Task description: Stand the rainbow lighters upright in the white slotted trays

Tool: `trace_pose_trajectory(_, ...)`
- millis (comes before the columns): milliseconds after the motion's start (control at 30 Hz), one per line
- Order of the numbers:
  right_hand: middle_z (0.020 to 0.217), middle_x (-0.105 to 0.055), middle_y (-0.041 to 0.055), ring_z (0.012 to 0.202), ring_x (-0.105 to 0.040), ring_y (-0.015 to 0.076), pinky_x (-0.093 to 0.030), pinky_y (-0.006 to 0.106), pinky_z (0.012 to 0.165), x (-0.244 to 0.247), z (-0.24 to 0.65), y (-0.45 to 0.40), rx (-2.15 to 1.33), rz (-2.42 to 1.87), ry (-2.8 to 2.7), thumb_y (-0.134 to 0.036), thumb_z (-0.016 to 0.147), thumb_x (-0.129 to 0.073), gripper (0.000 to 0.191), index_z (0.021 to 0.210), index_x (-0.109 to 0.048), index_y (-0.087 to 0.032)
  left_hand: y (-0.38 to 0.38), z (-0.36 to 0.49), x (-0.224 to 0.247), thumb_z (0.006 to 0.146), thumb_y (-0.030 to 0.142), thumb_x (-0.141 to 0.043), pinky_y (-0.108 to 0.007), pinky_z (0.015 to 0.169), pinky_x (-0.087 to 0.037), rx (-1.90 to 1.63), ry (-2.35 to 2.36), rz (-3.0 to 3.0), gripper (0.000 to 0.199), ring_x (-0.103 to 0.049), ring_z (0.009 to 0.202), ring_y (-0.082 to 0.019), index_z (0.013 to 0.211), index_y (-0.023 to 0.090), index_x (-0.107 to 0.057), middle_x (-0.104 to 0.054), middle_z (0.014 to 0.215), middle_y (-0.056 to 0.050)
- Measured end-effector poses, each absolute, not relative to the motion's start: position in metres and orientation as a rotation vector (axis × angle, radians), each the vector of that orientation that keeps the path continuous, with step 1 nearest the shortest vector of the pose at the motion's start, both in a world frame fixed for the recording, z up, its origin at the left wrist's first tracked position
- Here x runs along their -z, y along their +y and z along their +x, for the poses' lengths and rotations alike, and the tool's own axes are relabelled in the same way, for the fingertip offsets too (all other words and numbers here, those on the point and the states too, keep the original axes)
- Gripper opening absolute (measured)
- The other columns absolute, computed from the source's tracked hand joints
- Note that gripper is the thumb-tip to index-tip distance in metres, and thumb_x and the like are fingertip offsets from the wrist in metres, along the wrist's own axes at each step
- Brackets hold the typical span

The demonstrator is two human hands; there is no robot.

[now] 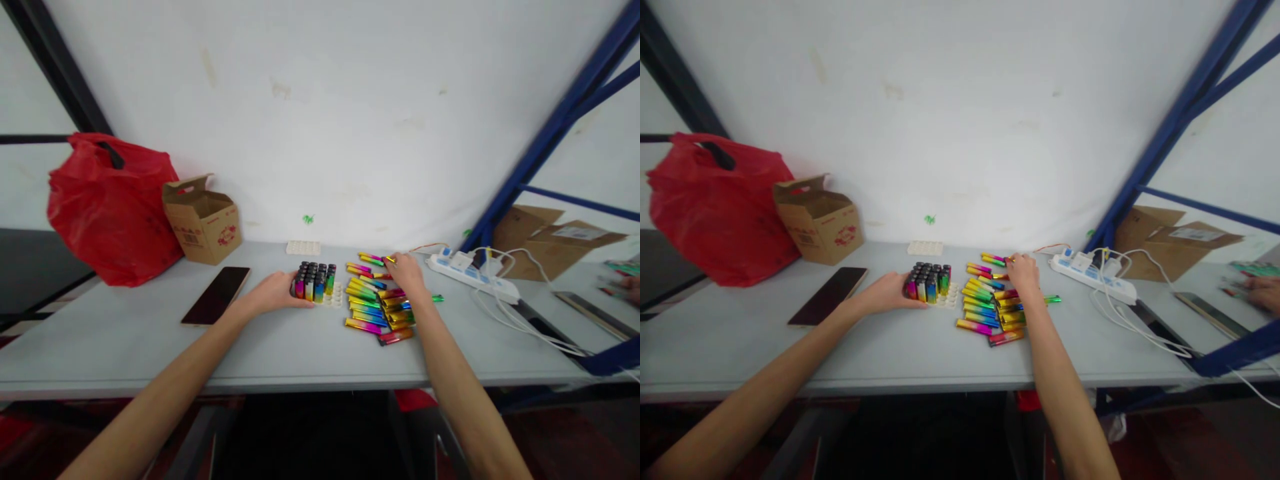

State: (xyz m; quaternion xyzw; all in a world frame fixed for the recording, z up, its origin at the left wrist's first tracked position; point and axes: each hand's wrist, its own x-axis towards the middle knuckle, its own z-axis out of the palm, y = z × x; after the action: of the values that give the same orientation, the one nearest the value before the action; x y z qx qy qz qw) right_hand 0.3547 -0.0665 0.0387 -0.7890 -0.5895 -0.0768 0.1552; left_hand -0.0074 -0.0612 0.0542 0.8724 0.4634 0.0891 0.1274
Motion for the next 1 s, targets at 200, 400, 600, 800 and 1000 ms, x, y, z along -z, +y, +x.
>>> trace_pose_trajectory(200, 0.116, -0.070, 0.0160, 0.109, -0.065, 0.0289, -0.047, 0.037, 0.087, -0.026, 0.366, -0.055, 0.070, -2.385, -1.647, -0.042, 0.102, -0.046, 0.037, 0.120, -0.067, -0.018, -0.060, -0.008, -0.052, 0.063, 0.082, -0.068, -0.029, 0.060, -0.044, -0.272, 1.341, 2.530, 0.080, -0.069, 0.075, -0.026, 0.112, 0.019, -0.064, -0.075, 0.085, -0.005)
trace_pose_trajectory(400, 0.120, -0.066, 0.0196, 0.111, -0.063, 0.0298, -0.047, 0.038, 0.090, -0.020, 0.370, -0.049, 0.109, -2.296, -1.543, -0.028, 0.100, -0.045, 0.039, 0.134, -0.059, -0.014, -0.060, -0.008, -0.053, 0.062, 0.083, -0.068, -0.030, 0.064, -0.047, -0.264, 1.353, 2.516, 0.081, -0.071, 0.080, -0.028, 0.114, 0.020, -0.064, -0.076, 0.089, -0.006)
trace_pose_trajectory(600, 0.106, -0.067, 0.0165, 0.111, -0.059, 0.0289, -0.044, 0.039, 0.097, -0.018, 0.373, -0.041, 0.088, -1.894, -1.587, -0.023, 0.089, -0.055, 0.033, 0.118, -0.066, -0.012, -0.060, -0.008, -0.051, 0.064, 0.082, -0.068, -0.030, 0.062, -0.047, -0.280, 1.347, 2.529, 0.082, -0.071, 0.079, -0.029, 0.116, 0.019, -0.065, -0.076, 0.089, -0.007)
trace_pose_trajectory(800, 0.087, -0.064, 0.0010, 0.077, -0.061, 0.0181, -0.050, 0.031, 0.068, -0.021, 0.341, -0.038, -0.645, -1.320, -1.281, -0.040, 0.074, -0.068, 0.028, 0.093, -0.058, -0.021, -0.060, -0.009, -0.050, 0.065, 0.083, -0.066, -0.030, 0.060, -0.045, -0.272, 1.355, 2.551, 0.083, -0.070, 0.076, -0.028, 0.117, 0.019, -0.064, -0.076, 0.087, -0.007)
trace_pose_trajectory(1000, 0.080, -0.066, -0.0045, 0.052, -0.047, 0.0081, -0.039, 0.023, 0.053, -0.040, 0.302, -0.059, -1.049, -0.979, -1.140, -0.035, 0.072, -0.070, 0.034, 0.100, -0.053, -0.025, -0.060, -0.008, -0.051, 0.064, 0.084, -0.066, -0.030, 0.060, -0.045, -0.276, 1.336, 2.553, 0.082, -0.070, 0.076, -0.028, 0.116, 0.019, -0.065, -0.076, 0.086, -0.006)
